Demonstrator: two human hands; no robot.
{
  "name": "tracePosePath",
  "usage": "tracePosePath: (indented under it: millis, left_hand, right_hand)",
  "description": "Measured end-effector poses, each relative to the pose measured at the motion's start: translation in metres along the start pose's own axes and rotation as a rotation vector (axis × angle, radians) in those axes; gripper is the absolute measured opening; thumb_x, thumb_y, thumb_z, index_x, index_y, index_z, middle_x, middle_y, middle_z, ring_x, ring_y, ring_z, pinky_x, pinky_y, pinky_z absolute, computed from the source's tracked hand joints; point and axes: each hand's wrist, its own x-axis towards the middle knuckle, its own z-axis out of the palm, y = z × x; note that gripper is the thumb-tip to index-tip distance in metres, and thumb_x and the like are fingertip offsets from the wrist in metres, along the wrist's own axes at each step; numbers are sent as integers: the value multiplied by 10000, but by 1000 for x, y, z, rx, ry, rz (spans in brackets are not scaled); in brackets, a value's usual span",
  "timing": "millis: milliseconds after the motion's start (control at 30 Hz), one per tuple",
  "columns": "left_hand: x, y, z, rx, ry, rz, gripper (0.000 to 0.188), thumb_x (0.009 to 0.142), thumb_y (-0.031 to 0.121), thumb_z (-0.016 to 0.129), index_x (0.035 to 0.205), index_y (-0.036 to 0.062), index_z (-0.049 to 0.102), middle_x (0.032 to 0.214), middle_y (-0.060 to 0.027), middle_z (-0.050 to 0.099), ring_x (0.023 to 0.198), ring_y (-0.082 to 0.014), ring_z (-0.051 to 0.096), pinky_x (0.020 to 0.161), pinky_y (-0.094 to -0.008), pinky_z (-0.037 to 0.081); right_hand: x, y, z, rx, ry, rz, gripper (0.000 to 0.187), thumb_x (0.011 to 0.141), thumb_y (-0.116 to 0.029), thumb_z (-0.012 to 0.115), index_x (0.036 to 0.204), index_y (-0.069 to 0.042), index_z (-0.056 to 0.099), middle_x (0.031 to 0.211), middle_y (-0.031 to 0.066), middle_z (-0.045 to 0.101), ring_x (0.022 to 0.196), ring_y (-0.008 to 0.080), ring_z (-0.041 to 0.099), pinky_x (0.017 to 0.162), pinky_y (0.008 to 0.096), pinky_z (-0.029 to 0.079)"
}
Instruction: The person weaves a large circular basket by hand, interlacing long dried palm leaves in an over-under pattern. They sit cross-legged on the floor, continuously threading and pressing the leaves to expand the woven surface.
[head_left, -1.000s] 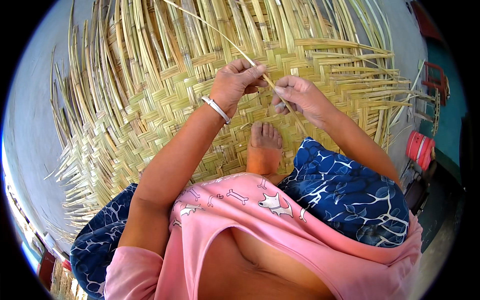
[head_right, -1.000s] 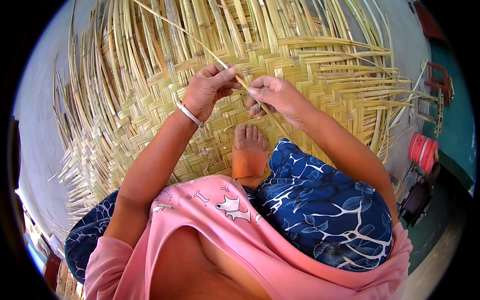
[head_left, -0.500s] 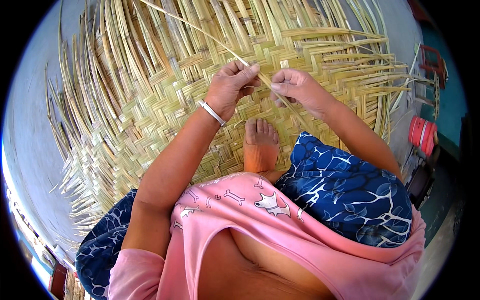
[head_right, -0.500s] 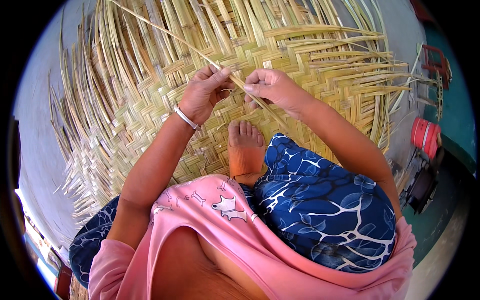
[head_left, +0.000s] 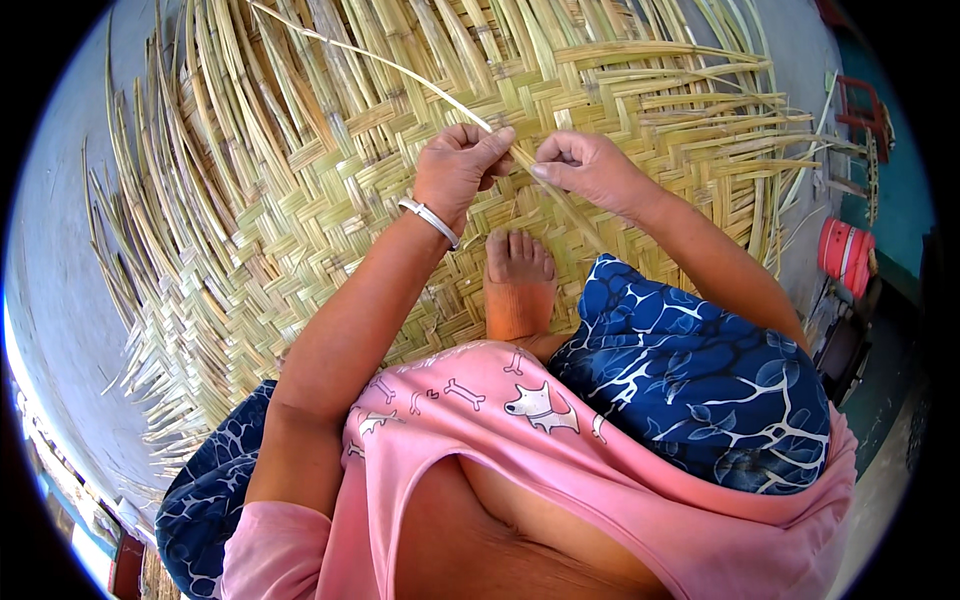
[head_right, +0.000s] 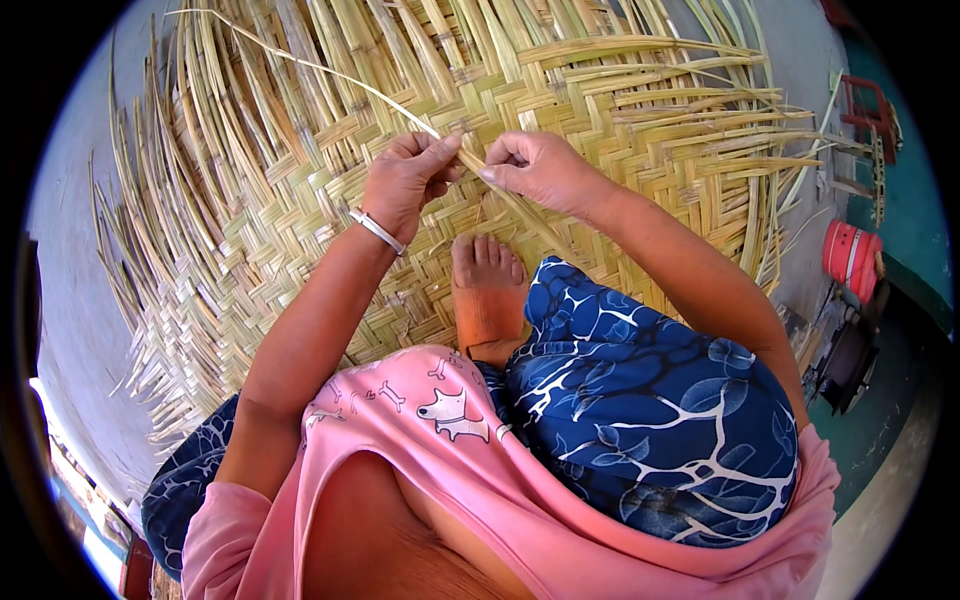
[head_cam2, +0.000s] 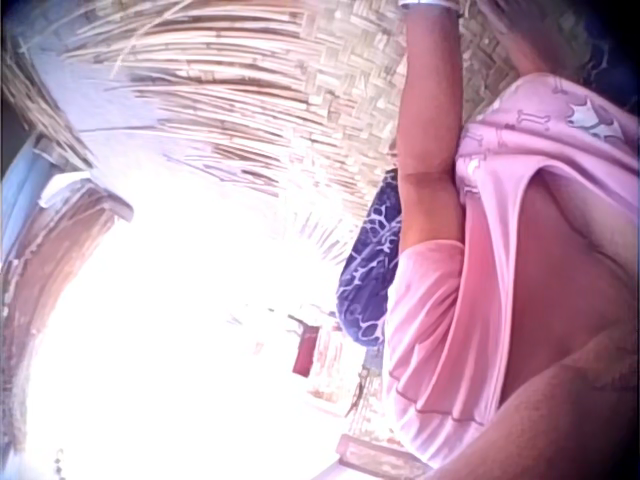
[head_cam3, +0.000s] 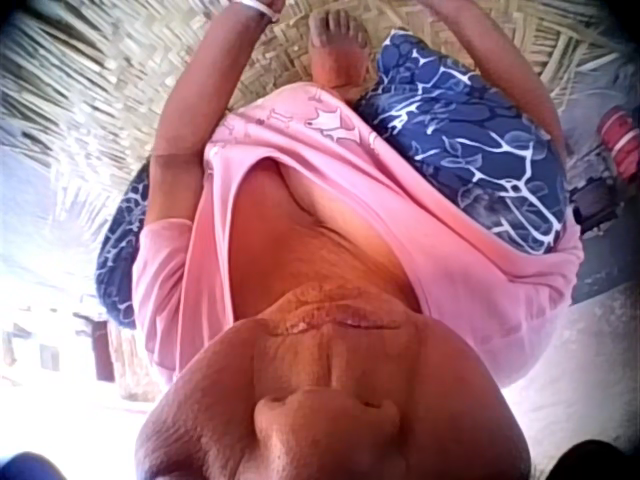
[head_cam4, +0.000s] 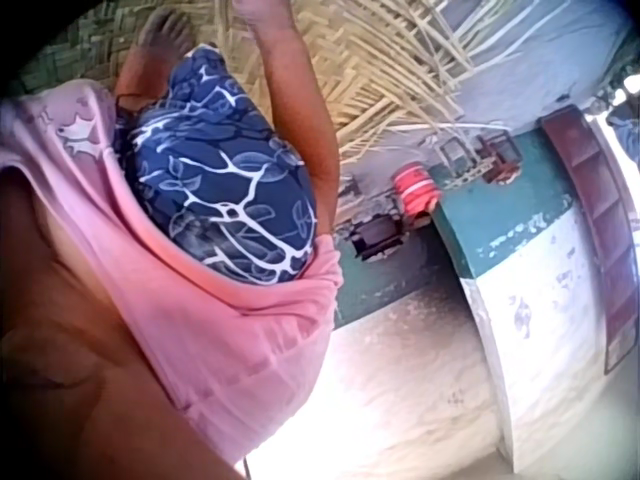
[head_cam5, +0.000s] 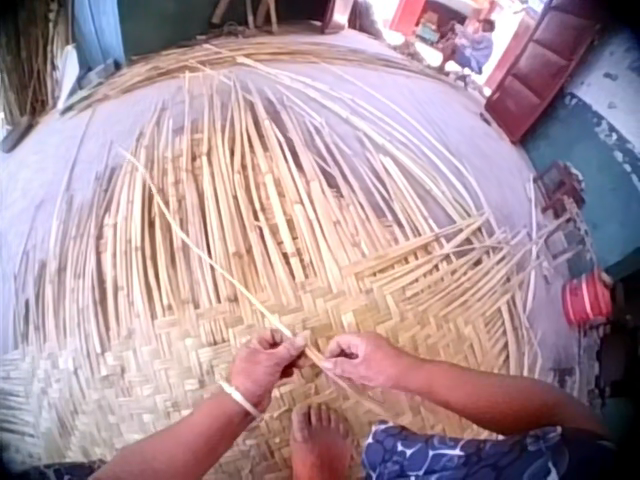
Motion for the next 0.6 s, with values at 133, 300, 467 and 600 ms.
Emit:
tracePosePath:
  millis: [133, 300, 467, 600]
  left_hand:
    - [0, -5, -1, -3, -15, -13, 234, 804, 233, 714, 778, 96, 526, 695, -5, 596, 585, -72, 547, 523, -199, 415]
    - [2, -4, -2, 25, -89, -67, 224, 805, 218, 711, 818, 86, 530, 704, -10, 587, 607, -77, 547, 555, -206, 436]
    - [0, -2, 2, -12, -207, -21, 184, 813, 195, 702, 851, 91, 555, 726, 3, 587, 623, -74, 541, 584, -210, 448]
    - [-1, -3, 4, 6, -223, -38, 174, 816, 202, 699, 866, 98, 569, 735, 13, 585, 639, -73, 544, 595, -208, 447]
  right_hand:
    - [-2, -7, 1, -233, 39, -20, 167, 837, -156, 637, 834, 3, 587, 763, 26, 596, 686, 98, 526, 627, 262, 448]
    - [-6, 2, 1, -179, 21, -7, 166, 843, -177, 637, 844, -24, 573, 724, -10, 546, 652, 67, 484, 584, 238, 415]
    - [-15, -15, 3, 232, -25, 302, 201, 845, -252, 658, 844, -69, 575, 687, -35, 523, 601, 50, 456, 538, 226, 381]
    - [-18, -17, 2, 295, -59, 286, 207, 850, -268, 658, 834, -84, 563, 675, -48, 503, 583, 39, 439, 520, 206, 358]
